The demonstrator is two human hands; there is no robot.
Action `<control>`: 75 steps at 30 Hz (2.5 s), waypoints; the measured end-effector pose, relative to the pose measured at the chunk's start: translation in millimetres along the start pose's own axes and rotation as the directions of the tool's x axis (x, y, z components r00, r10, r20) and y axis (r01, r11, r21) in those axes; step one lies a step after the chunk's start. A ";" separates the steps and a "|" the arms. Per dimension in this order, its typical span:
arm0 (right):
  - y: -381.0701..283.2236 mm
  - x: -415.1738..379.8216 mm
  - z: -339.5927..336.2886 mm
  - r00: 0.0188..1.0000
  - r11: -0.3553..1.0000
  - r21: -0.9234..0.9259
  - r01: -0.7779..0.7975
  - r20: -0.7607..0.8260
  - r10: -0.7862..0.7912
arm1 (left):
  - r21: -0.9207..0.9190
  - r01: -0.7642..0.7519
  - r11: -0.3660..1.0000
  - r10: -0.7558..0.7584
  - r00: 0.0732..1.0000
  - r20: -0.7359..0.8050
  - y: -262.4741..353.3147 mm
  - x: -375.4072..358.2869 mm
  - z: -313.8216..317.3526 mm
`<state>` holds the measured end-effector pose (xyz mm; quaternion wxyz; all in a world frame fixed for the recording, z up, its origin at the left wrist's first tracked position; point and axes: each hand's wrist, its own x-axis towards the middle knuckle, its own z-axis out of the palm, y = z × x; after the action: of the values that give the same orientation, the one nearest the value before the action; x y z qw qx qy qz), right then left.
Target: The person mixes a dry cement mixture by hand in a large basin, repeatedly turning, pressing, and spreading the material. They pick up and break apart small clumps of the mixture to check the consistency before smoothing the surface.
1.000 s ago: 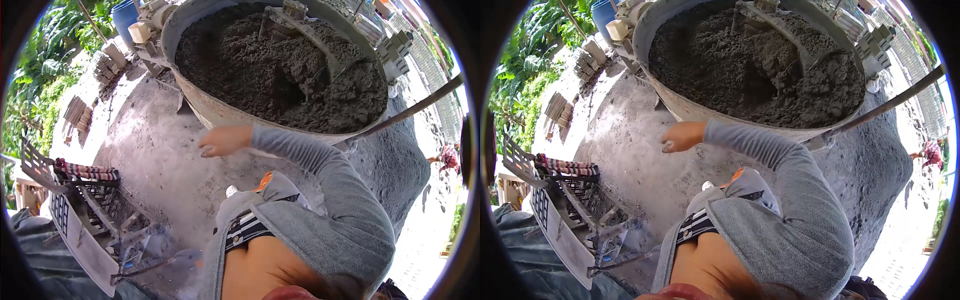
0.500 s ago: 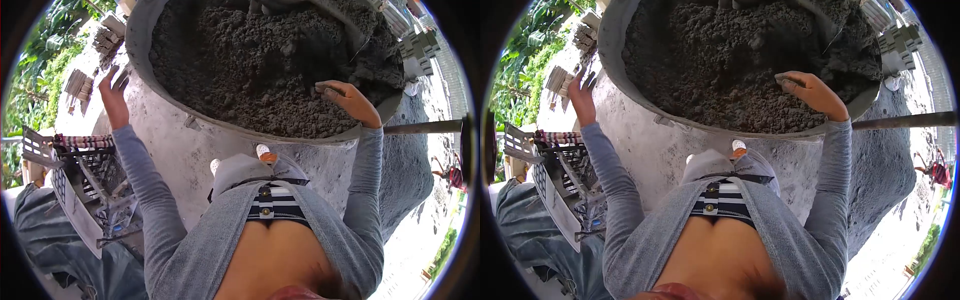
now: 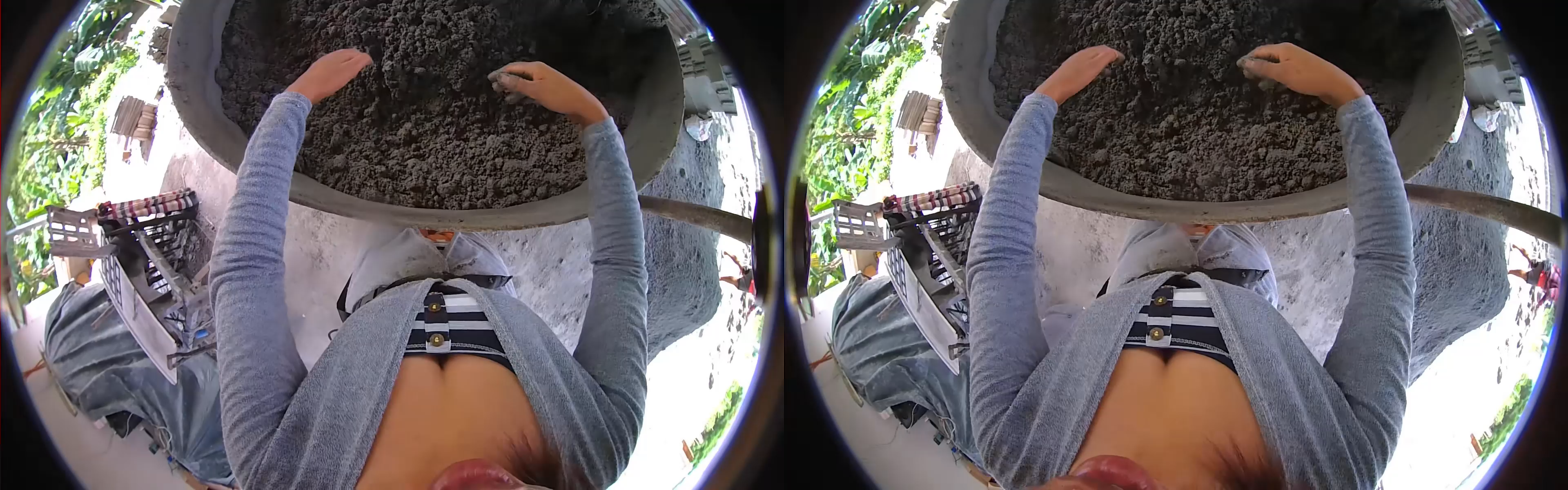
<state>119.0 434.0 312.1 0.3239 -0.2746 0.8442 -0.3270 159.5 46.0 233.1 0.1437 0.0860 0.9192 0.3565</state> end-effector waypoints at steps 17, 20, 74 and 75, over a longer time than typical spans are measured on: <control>72.1 29.2 35.1 0.903 0.851 -0.438 -0.288 0.171 0.394 | 0.650 0.111 0.752 -0.642 0.351 0.682 11.3 -21.2 73.0; 89.2 30.8 36.0 0.892 0.849 -0.426 -0.312 0.176 0.416 | 0.589 0.303 0.749 -0.662 0.297 0.688 15.6 -17.7 68.6; 49.7 40.0 157.5 0.838 0.927 -0.176 -0.330 0.398 0.374 | 0.215 0.561 0.799 -0.441 0.791 -0.425 34.5 -2.3 24.6; 39.6 45.0 152.1 0.783 0.890 -0.388 -0.240 0.464 0.414 | -0.133 0.584 0.801 -0.596 0.755 -0.273 13.8 2.9 32.9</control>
<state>190.7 371.8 179.1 0.5515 -0.2490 0.7952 -0.0394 168.3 77.6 218.8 0.1086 -0.2659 0.9028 0.3201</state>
